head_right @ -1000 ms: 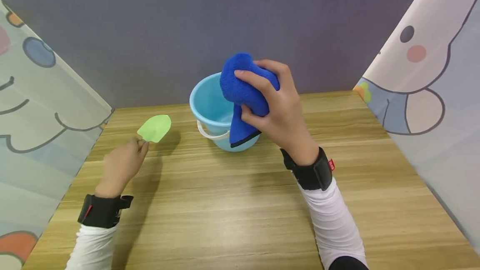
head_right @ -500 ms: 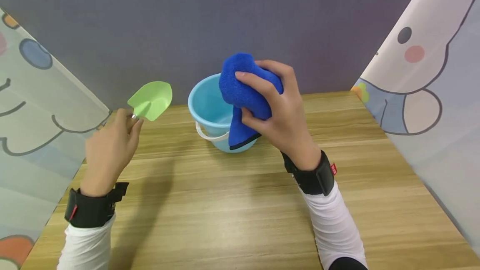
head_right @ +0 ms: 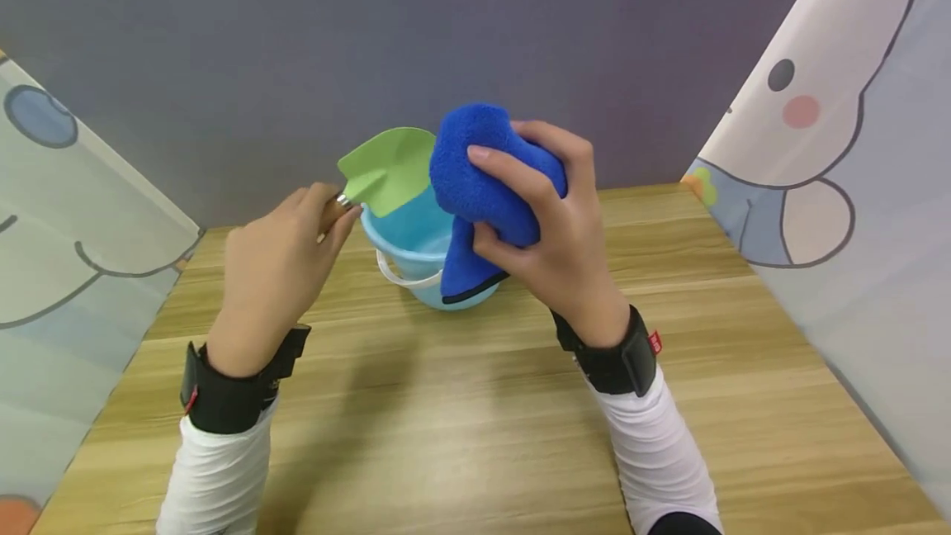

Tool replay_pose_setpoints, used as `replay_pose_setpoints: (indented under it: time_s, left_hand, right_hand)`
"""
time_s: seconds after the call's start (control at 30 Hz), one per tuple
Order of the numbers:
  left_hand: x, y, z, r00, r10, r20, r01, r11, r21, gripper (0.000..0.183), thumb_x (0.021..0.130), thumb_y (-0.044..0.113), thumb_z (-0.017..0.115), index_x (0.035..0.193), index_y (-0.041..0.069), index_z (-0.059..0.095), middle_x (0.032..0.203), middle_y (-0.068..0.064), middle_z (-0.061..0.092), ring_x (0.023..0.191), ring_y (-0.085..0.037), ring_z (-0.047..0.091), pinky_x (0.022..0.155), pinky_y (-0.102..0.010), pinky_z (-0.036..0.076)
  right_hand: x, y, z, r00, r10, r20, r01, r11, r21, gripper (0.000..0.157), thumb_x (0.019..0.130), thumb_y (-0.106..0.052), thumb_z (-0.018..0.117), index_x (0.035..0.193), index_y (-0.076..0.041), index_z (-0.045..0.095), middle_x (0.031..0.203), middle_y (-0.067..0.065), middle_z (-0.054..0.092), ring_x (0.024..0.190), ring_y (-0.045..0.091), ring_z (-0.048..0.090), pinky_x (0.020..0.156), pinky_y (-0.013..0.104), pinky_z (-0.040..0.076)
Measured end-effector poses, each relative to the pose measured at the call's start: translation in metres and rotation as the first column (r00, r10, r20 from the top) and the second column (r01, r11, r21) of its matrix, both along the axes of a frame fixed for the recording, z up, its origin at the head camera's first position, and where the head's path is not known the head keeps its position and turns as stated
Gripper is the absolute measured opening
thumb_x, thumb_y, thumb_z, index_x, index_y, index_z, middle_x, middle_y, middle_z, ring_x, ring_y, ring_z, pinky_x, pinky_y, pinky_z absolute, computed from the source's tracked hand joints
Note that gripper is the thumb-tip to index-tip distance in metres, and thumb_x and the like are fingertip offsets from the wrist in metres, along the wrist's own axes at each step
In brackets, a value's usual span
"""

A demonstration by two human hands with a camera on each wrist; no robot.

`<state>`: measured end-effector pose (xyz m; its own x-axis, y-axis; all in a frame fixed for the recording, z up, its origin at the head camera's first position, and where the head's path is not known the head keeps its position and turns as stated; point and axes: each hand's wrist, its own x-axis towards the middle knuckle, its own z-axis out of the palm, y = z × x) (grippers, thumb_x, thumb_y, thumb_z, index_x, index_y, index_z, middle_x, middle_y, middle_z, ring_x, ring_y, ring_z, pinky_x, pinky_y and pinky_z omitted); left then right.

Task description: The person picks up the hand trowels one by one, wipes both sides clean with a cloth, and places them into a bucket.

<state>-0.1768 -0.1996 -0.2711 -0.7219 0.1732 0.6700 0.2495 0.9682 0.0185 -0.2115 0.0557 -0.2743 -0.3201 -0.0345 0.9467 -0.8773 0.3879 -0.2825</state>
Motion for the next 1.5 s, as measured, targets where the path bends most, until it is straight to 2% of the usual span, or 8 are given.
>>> replay_pose_setpoints:
  time_s: [0.23,0.47,0.57,0.73,0.9,1.13,1.5]
  left_hand:
    - [0.004,0.031,0.003,0.997,-0.071,-0.005,0.07,0.996,-0.051,0.026,0.092,0.028,0.065,0.082,0.005,0.06,0.055,-0.004,0.046,0.037,-0.016,0.04,0.031,-0.03,0.025]
    - [0.009,0.048,0.001,0.996,-0.086,0.001,0.085,0.991,-0.098,0.027,0.091,0.03,0.065,0.079,0.008,0.055,0.055,-0.002,0.048,0.036,-0.014,0.038,0.03,-0.032,0.03]
    - [0.014,0.051,0.0,0.994,-0.111,0.026,0.112,0.991,-0.07,0.024,0.09,0.024,0.067,0.076,0.01,0.054,0.057,-0.002,0.05,0.038,-0.014,0.038,0.031,-0.032,0.029]
    - [0.021,0.055,-0.003,0.985,-0.164,0.051,0.162,0.986,0.036,0.023,0.085,0.02,0.072,0.07,0.01,0.057,0.057,-0.003,0.053,0.039,-0.015,0.04,0.031,-0.034,0.032]
    - [0.023,0.059,-0.005,0.98,-0.192,0.049,0.187,0.978,0.091,0.02,0.085,0.018,0.071,0.072,0.01,0.06,0.058,-0.003,0.057,0.039,-0.016,0.041,0.032,-0.034,0.034]
    - [0.028,0.062,-0.008,0.983,-0.181,0.02,0.177,0.976,0.127,0.02,0.083,0.018,0.074,0.071,0.01,0.06,0.056,-0.003,0.059,0.038,-0.015,0.041,0.031,-0.033,0.033]
    - [0.029,0.061,-0.009,0.985,-0.162,-0.064,0.169,0.978,0.123,0.029,0.081,0.014,0.075,0.062,0.009,0.053,0.048,-0.003,0.051,0.035,-0.013,0.035,0.031,-0.031,0.028]
  right_hand:
    - [0.007,-0.006,-0.002,0.999,0.01,-0.034,-0.01,1.0,-0.021,0.053,0.061,-0.01,0.073,0.112,-0.022,0.064,0.115,0.038,0.048,0.115,0.043,0.049,0.094,0.063,0.046]
    - [0.016,-0.021,-0.01,0.994,0.094,-0.056,-0.09,0.993,0.078,0.049,0.067,-0.011,0.073,0.114,-0.02,0.062,0.119,0.03,0.047,0.114,0.045,0.049,0.09,0.065,0.046]
    - [0.018,-0.026,-0.013,0.992,0.101,-0.07,-0.088,0.982,0.169,0.044,0.073,-0.014,0.073,0.115,-0.018,0.061,0.12,0.026,0.048,0.114,0.045,0.047,0.09,0.064,0.045]
    - [0.018,-0.029,-0.016,0.993,0.042,-0.114,-0.006,0.953,0.303,0.039,0.076,-0.019,0.073,0.113,-0.014,0.063,0.119,0.024,0.052,0.112,0.045,0.045,0.091,0.063,0.041]
    - [0.018,-0.029,-0.019,0.99,0.017,-0.139,0.025,0.955,0.295,0.038,0.074,-0.019,0.074,0.111,-0.014,0.065,0.118,0.023,0.053,0.111,0.046,0.045,0.091,0.063,0.04]
    - [0.021,-0.027,-0.023,0.989,0.014,-0.149,0.036,0.944,0.328,0.034,0.086,-0.034,0.069,0.113,-0.015,0.062,0.119,0.024,0.05,0.112,0.046,0.042,0.089,0.064,0.039]
    - [0.023,-0.029,-0.023,0.984,0.025,-0.179,0.037,0.942,0.333,0.035,0.087,-0.037,0.069,0.113,-0.016,0.061,0.119,0.022,0.047,0.111,0.044,0.04,0.088,0.064,0.04]
